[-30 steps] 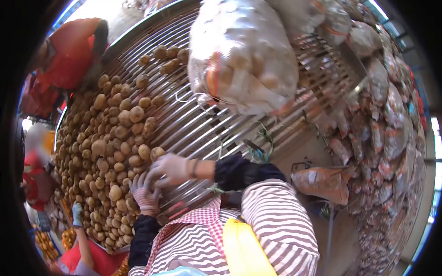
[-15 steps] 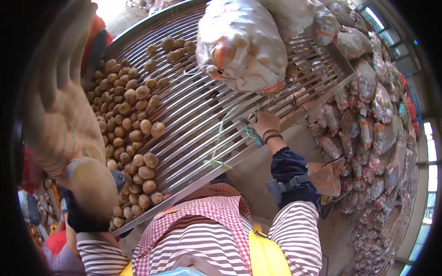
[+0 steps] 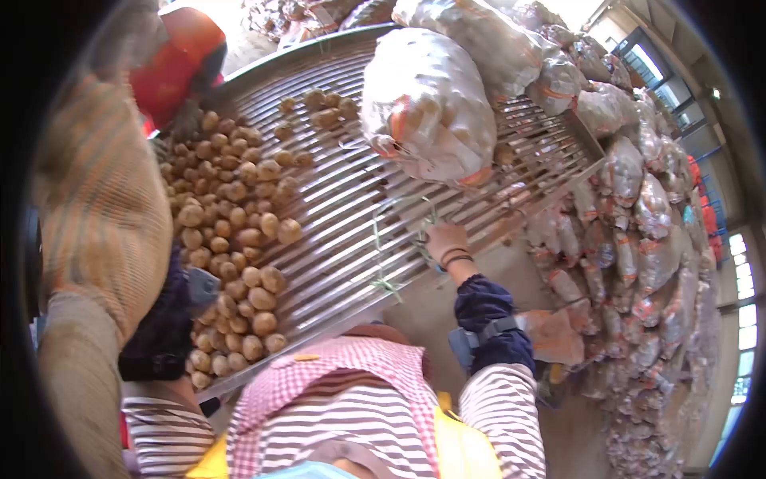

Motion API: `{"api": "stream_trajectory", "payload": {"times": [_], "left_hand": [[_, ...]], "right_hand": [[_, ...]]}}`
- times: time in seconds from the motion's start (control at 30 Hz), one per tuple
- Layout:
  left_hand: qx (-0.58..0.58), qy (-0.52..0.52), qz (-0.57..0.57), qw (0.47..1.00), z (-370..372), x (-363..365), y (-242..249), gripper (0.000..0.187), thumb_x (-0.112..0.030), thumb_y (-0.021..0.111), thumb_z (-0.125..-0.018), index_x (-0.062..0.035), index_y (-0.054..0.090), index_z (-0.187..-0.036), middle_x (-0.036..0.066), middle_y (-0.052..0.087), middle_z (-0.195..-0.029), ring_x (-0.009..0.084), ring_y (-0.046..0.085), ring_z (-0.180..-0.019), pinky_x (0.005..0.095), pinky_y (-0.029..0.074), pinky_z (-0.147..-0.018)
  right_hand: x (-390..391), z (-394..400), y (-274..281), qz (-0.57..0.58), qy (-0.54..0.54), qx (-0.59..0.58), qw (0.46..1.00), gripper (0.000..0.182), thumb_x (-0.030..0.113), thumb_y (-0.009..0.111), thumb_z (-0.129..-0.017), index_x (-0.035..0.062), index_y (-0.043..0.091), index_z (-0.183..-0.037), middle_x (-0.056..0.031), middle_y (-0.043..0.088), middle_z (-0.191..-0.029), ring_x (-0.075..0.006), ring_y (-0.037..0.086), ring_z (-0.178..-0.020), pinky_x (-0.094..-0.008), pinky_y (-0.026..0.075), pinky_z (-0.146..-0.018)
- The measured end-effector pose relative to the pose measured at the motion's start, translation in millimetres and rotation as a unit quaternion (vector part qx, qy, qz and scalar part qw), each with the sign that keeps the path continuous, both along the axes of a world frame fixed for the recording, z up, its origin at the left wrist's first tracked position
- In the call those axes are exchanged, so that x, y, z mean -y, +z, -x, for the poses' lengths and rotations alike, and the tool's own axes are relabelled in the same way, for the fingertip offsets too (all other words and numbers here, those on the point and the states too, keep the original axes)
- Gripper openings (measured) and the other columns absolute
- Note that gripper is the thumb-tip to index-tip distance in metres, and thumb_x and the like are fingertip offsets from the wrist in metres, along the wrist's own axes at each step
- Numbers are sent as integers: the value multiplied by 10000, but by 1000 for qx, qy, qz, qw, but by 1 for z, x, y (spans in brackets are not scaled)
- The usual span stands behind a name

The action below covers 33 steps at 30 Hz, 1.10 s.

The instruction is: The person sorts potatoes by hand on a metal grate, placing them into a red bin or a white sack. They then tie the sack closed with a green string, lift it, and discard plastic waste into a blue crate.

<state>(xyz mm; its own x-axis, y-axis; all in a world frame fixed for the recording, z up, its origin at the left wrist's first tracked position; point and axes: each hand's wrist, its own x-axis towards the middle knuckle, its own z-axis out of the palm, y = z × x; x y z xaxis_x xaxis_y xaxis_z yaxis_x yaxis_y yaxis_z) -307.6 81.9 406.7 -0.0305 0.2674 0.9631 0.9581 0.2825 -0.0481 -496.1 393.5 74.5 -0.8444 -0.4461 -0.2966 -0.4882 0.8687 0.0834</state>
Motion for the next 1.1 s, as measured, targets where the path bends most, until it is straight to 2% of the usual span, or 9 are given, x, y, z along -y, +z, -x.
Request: {"api": "stream_trajectory", "payload": {"times": [0.3,0.47,0.6,0.7,0.83,0.97,1.0,1.07,1.1], "left_hand": [[-10,-55,-18,998,21,7,9,805,-533,632,-956,-50,381,-1550,186,499,-1498,350,414,-1442,527,269,-1229],[171,-17,-135,976,74,-1,-21,745,-417,645,-978,-52,355,-1560,159,506,-1493,343,404,-1450,501,279,-1227],[479,158,-66,861,155,-14,-123,428,-293,671,-960,-13,635,-1282,163,677,-1216,288,640,-1109,404,475,-991],[590,274,100,753,207,0,-234,787,-764,406,-944,-60,719,-1102,239,698,-928,404,679,-969,461,499,-849],[877,70,-67,470,219,-24,-211,738,-725,485,-950,-23,711,-914,152,717,-840,279,699,-721,407,568,-700],[905,41,-179,384,223,-31,-185,713,-712,588,-911,-10,691,-977,143,722,-848,295,715,-735,429,577,-638],[906,51,-198,372,221,-34,-179,681,-677,625,-910,-2,681,-991,140,716,-855,286,708,-739,436,581,-648],[909,38,-184,371,221,-24,-184,659,-658,646,-907,-6,677,-1002,138,715,-868,279,703,-736,430,582,-647],[913,23,-169,371,224,-21,-184,639,-639,667,-903,-10,673,-1013,135,714,-880,272,697,-734,423,583,-647]], "right_hand": [[-50,18,72,531,-173,68,827,271,169,670,-940,16,598,-1151,-151,708,-1002,-268,678,-916,-393,532,-837],[-109,114,76,520,-256,-158,799,177,122,639,-976,56,588,-1133,-122,687,-979,-251,626,-921,-353,495,-866],[-117,192,36,517,-322,-196,768,305,240,688,-947,82,587,-1187,-205,702,-1062,-355,660,-1013,-409,495,-930],[-100,222,-36,567,-246,-222,754,517,402,692,-936,10,612,-1263,-200,721,-1054,-302,692,-1010,-392,512,-877],[-74,155,6,576,-370,-50,728,637,551,650,-931,-8,635,-1236,-220,711,-1041,-342,689,-987,-395,518,-877],[-77,124,-11,675,-426,153,583,619,459,704,-918,-41,620,-1274,-190,702,-1090,-288,667,-1018,-355,499,-900],[-84,120,-22,677,-424,154,581,619,459,704,-918,-41,620,-1274,-190,702,-1090,-288,667,-1018,-355,499,-900],[-104,115,-49,372,73,-86,921,466,250,783,-891,-73,639,-1194,-94,695,-1009,-205,647,-898,-340,519,-809],[-100,115,-47,375,73,-87,920,466,250,783,-891,-73,639,-1194,-94,695,-1009,-205,647,-898,-340,519,-809]]}}
